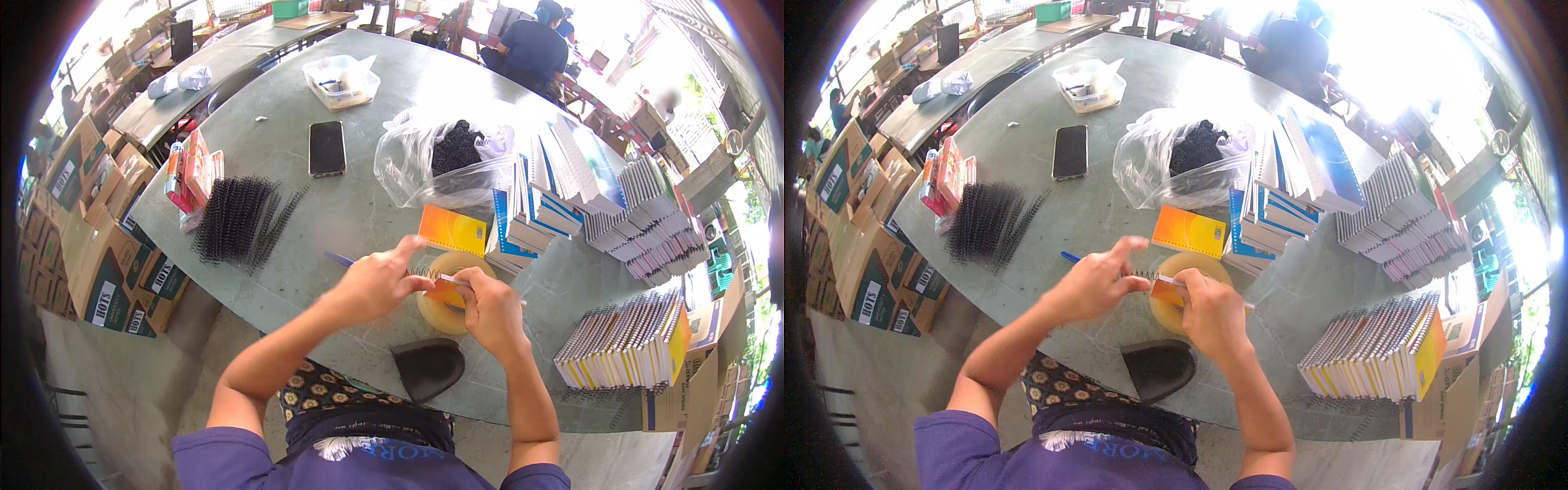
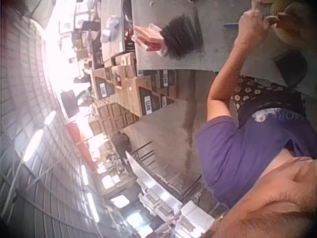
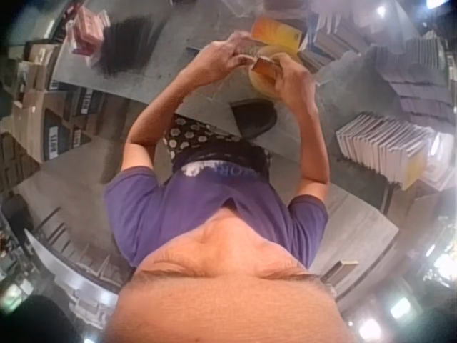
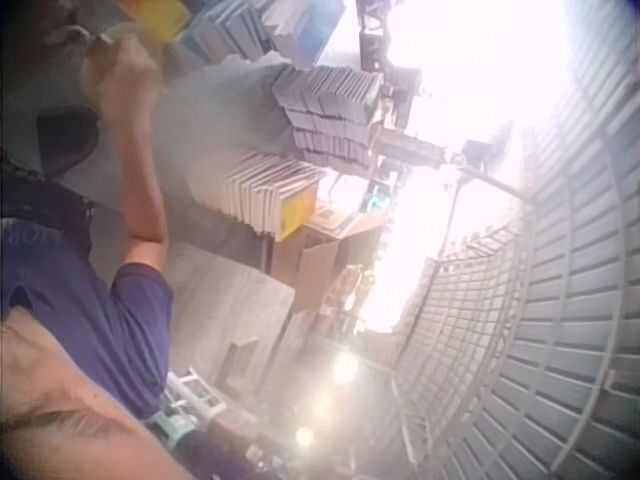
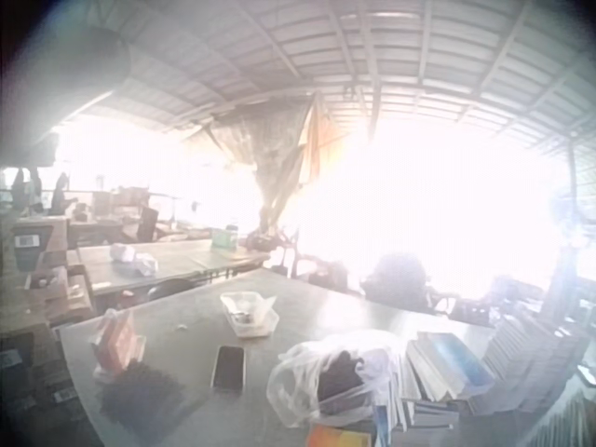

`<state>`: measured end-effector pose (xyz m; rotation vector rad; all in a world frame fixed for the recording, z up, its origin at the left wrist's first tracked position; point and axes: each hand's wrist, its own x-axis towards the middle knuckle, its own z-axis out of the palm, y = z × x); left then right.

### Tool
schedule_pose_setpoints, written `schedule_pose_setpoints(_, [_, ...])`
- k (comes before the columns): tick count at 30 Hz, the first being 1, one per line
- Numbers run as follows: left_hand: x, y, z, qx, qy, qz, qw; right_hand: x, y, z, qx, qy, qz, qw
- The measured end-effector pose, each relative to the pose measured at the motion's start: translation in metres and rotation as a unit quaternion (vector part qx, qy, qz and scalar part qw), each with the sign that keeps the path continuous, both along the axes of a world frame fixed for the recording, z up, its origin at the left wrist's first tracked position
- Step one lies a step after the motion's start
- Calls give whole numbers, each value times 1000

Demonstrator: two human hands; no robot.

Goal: The person repeatedly picks up spiral-bound notebooks from a stack, wraps each one with clear packing tape, and places the taped notebook onto a growing pile. The person uses a roll of tape and a small black plastic cutter to apply and cut the tape on each notebook.

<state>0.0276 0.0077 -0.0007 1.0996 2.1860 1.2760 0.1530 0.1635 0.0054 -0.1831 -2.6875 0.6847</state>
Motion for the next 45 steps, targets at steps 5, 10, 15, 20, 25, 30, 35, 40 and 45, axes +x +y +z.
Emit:
schedule_pose_setpoints(5, [4,-2,-11,153,199,17,968,-12,-6,-15,54,112,38,992])
schedule_pose_setpoints(10, [-12,-25,-23,-46,88,-42,994,-18,-19,-15,-38,100,2,994])
schedule_pose_setpoints(15, [-2,2,2,-77,120,-104,984,-11,0,-35,-36,197,-83,976])
schedule_pose_setpoints(20, [15,0,-7,146,457,121,869,-8,6,-35,-85,90,39,992])
schedule_pose_setpoints(25, [66,0,-68,-161,304,-175,923,-9,-5,-14,-95,100,42,990])
schedule_pose_setpoints(30, [85,4,-86,-121,238,-249,931,-9,-21,3,28,83,-6,996])
schedule_pose_setpoints(35, [34,-25,9,154,301,8,941,35,56,-15,-232,-9,-6,973])
schedule_pose_setpoints(40, [26,-17,-2,58,286,-37,956,23,37,-42,-415,73,-11,907])
schedule_pose_setpoints(45, [16,0,26,85,381,22,920,26,35,-47,-495,122,48,859])
